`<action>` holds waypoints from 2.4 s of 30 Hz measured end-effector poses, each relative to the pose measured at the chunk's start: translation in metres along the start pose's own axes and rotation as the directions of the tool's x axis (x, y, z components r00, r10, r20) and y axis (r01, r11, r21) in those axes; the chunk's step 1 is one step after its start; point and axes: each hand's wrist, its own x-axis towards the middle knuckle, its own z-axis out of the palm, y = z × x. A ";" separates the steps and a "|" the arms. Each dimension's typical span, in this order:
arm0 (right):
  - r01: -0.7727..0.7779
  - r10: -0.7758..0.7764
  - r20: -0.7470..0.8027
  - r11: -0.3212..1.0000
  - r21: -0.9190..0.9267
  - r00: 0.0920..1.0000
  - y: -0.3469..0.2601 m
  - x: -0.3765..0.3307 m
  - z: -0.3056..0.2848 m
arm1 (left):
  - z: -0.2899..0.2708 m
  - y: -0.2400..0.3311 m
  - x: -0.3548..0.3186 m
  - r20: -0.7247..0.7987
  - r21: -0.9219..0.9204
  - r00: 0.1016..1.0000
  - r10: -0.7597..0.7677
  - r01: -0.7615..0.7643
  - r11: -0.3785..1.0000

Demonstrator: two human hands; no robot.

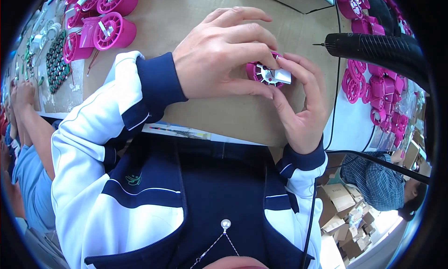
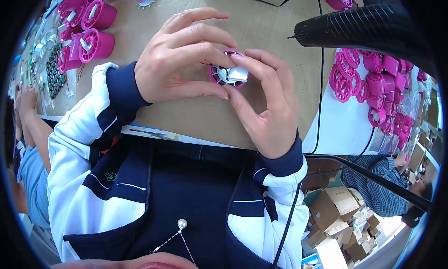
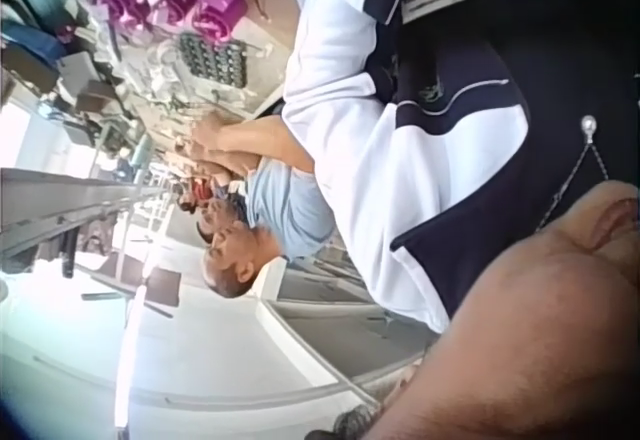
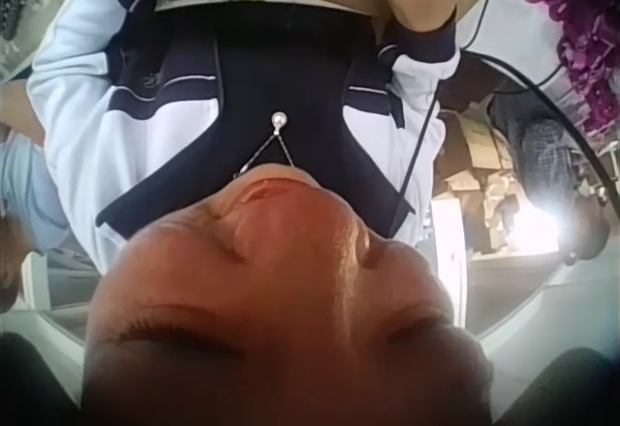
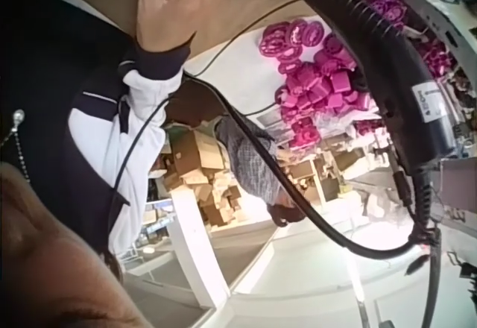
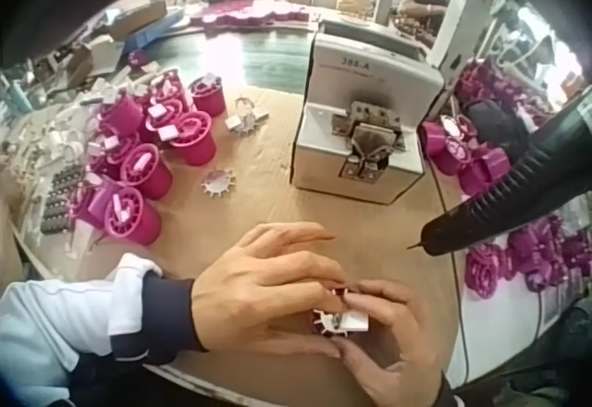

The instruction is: Assemble small pink plastic components by inserting white parts and using an electric screwdriver.

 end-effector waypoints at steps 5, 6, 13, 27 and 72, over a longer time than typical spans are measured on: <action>0.079 -0.082 -0.023 0.990 -0.115 0.996 -0.001 0.000 -0.005 | -0.001 0.000 0.000 -0.037 0.109 0.994 0.101 -0.097 0.989; 0.096 -0.101 -0.029 0.985 -0.146 0.994 -0.001 0.000 -0.006 | -0.001 0.000 0.000 -0.047 0.144 0.990 0.130 -0.122 0.982; 0.123 -0.134 -0.057 0.978 -0.167 0.989 0.000 -0.005 -0.003 | 0.006 -0.006 0.002 -0.090 0.084 0.977 0.194 -0.186 0.979; 0.206 -0.237 -0.059 0.923 -0.324 0.970 0.002 -0.002 -0.004 | 0.001 0.008 0.004 -0.080 -0.073 0.993 -0.081 0.076 0.994; 0.233 -0.375 -0.678 0.927 -0.295 0.633 -0.001 -0.065 -0.151 | 0.001 0.021 0.001 0.098 -0.406 0.956 -0.276 0.291 0.866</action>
